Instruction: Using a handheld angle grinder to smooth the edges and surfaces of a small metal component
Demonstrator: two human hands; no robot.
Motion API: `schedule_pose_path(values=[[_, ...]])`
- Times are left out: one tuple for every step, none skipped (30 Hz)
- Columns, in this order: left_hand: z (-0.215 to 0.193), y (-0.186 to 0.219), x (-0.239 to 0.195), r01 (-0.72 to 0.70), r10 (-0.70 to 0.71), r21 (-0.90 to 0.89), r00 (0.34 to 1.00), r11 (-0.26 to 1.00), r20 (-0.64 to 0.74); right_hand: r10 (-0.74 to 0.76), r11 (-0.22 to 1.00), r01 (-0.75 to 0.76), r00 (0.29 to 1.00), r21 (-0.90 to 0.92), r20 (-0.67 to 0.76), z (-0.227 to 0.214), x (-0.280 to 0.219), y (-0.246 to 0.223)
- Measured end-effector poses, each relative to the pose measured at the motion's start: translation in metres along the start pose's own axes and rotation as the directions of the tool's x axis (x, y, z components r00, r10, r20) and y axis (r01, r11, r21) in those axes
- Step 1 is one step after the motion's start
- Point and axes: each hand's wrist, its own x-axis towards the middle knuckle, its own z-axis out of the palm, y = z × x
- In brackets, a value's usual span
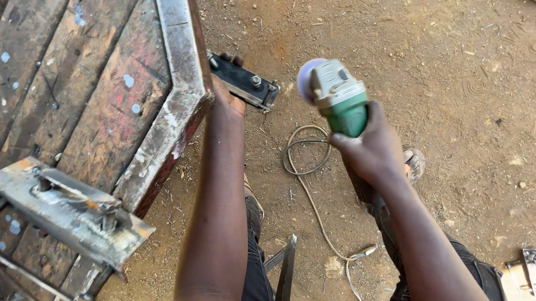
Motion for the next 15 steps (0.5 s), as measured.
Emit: schedule_pose_path(values=[[0.001, 0.002, -0.004, -0.008, 0.008, -0.003, 1.000, 1.000, 0.002, -0.008, 1.000, 0.008, 1.000, -0.002, 0.002, -0.001, 0.004, 0.007], [0.002, 0.006, -0.007, 0.005, -0.005, -0.016, 1.000, 1.000, 0.014, -0.010, 0.996, 0.013, 0.999, 0.087, -0.036, -0.001, 0.008, 0.012], [0.003, 0.011, -0.010, 0.018, -0.017, -0.030, 1.000, 0.999, 0.026, -0.009, 0.984, 0.021, 0.997, 0.177, -0.072, -0.002, 0.013, 0.017], [0.027, 0.005, -0.026, 0.003, -0.002, -0.032, 1.000, 0.999, 0.026, -0.021, 0.984, 0.032, 0.998, 0.175, -0.064, -0.002, 0.014, 0.017], [0.051, 0.000, -0.043, 0.055, -0.060, -0.046, 0.991, 0.997, -0.117, -0.031, 0.958, 0.061, 0.993, 0.279, -0.110, -0.003, 0.015, 0.018], [0.078, -0.006, -0.056, 0.105, -0.119, -0.068, 0.961, 0.992, -0.249, -0.039, 0.919, 0.098, 0.986, 0.382, -0.159, -0.005, 0.018, 0.017], [0.086, -0.017, -0.071, 0.090, -0.104, -0.069, 0.965, 0.994, -0.242, -0.055, 0.917, 0.112, 0.986, 0.382, -0.156, -0.006, 0.020, 0.018], [0.093, -0.028, -0.086, 0.147, -0.157, -0.060, 0.961, 0.987, -0.230, -0.044, 0.881, 0.115, 0.986, 0.459, -0.162, -0.007, 0.023, 0.018], [0.101, -0.039, -0.101, 0.204, -0.210, -0.049, 0.953, 0.978, -0.218, -0.032, 0.838, 0.117, 0.986, 0.533, -0.166, -0.007, 0.025, 0.017], [0.087, -0.054, -0.103, 0.188, -0.194, -0.048, 0.958, 0.981, -0.210, -0.050, 0.835, 0.131, 0.985, 0.534, -0.164, -0.011, 0.021, 0.013], [0.072, -0.069, -0.105, 0.298, -0.283, 0.059, 0.940, 0.953, -0.190, -0.026, 0.812, 0.130, 0.982, 0.568, -0.188, -0.014, 0.017, 0.010], [0.059, -0.081, -0.104, 0.393, -0.363, 0.171, 0.914, 0.904, -0.180, -0.006, 0.786, 0.134, 0.978, 0.604, -0.210, -0.016, 0.015, 0.004], [0.084, -0.073, -0.133, 0.370, -0.342, 0.177, 0.924, 0.912, -0.169, -0.030, 0.780, 0.152, 0.978, 0.607, -0.207, -0.019, 0.016, 0.002], [0.107, -0.069, -0.166, 0.437, -0.370, 0.395, 0.898, 0.808, -0.237, 0.031, 0.786, 0.093, 0.982, 0.612, -0.188, -0.023, 0.015, 0.002], [0.129, -0.066, -0.198, 0.491, -0.379, 0.581, 0.871, 0.649, -0.313, 0.091, 0.788, 0.032, 0.981, 0.615, -0.168, -0.027, 0.014, 0.002]])
